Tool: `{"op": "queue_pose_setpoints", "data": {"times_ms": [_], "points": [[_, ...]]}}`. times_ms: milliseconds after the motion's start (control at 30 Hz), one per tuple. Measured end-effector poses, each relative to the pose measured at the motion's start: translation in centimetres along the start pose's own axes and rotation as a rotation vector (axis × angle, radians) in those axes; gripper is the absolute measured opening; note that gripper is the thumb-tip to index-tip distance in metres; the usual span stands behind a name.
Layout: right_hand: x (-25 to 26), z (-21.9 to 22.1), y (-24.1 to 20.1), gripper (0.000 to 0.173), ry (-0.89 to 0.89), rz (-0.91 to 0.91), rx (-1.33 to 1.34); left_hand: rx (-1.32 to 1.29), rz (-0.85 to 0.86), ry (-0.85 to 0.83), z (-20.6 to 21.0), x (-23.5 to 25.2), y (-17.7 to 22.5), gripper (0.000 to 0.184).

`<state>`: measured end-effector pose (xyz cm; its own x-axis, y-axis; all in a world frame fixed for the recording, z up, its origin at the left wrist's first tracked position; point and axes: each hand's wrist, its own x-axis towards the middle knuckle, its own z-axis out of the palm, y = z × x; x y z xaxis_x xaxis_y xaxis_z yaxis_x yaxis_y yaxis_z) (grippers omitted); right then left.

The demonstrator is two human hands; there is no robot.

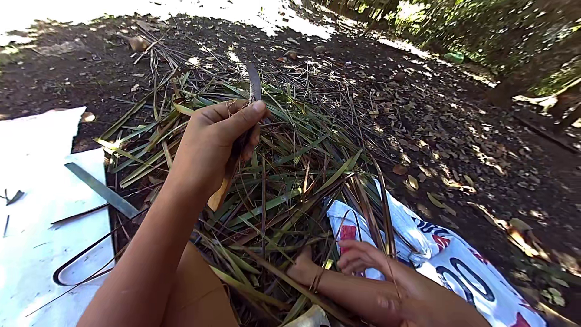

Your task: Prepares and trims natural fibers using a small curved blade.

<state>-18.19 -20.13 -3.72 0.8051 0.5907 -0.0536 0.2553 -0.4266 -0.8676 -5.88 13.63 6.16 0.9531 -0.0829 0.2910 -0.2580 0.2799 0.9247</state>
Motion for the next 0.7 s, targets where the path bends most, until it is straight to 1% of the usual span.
{"op": "queue_pose_setpoints", "data": {"times_ms": [33,100,133,167,233,300,333,367,433,467,500,533,600,633,700], "points": [[0.9,-0.6,-1.1,0.077,0.079,-0.037,-0.025,-0.006,0.004,-0.007,0.0,-0.1,0.1,0.029],[2.6,-1.6,-3.5,0.049,0.197,-0.059,-0.021,0.0,0.004,-0.019,-0.1,-0.2,0.1,0.028],[3.4,-1.8,-4.5,0.037,0.213,-0.073,0.001,0.006,0.006,-0.029,-0.2,-0.2,0.1,0.027],[4.1,-1.9,-5.4,0.031,0.201,-0.083,0.035,0.011,0.003,-0.043,-0.3,-0.2,-0.1,0.028],[5.5,-1.2,-7.0,0.026,0.174,-0.088,0.09,0.018,-0.027,-0.077,-0.4,0.0,-0.3,0.027],[6.6,0.1,-8.2,0.027,0.173,-0.093,0.074,0.041,-0.072,-0.104,-0.4,0.1,-0.6,0.024],[6.9,0.7,-8.6,0.027,0.201,-0.101,0.015,0.075,-0.085,-0.104,-0.3,0.2,-0.8,0.022],[7.0,1.3,-9.1,0.03,0.263,-0.106,-0.118,0.124,-0.086,-0.094,-0.2,0.2,-1.0,0.021],[6.4,2.6,-10.2,0.045,0.437,-0.085,-0.523,0.265,-0.04,-0.056,0.1,0.0,-1.7,0.02],[5.7,3.0,-11.0,0.048,0.478,-0.07,-0.636,0.357,-0.014,-0.041,0.1,0.0,-1.9,0.021],[5.0,3.3,-11.7,0.047,0.49,-0.06,-0.687,0.46,-0.01,-0.042,0.1,0.0,-1.9,0.025],[4.6,3.3,-12.1,0.044,0.491,-0.052,-0.712,0.565,-0.026,-0.065,0.0,0.0,-1.7,0.034],[4.5,3.5,-12.6,0.044,0.521,-0.038,-0.71,0.733,-0.082,-0.116,0.0,-0.1,-1.8,0.056],[4.7,3.5,-12.6,0.05,0.554,-0.053,-0.689,0.791,-0.121,-0.132,0.1,-0.1,-1.8,0.063],[5.7,3.5,-12.2,0.069,0.612,-0.089,-0.647,0.881,-0.19,-0.142,0.6,-0.1,-1.8,0.077]]}}
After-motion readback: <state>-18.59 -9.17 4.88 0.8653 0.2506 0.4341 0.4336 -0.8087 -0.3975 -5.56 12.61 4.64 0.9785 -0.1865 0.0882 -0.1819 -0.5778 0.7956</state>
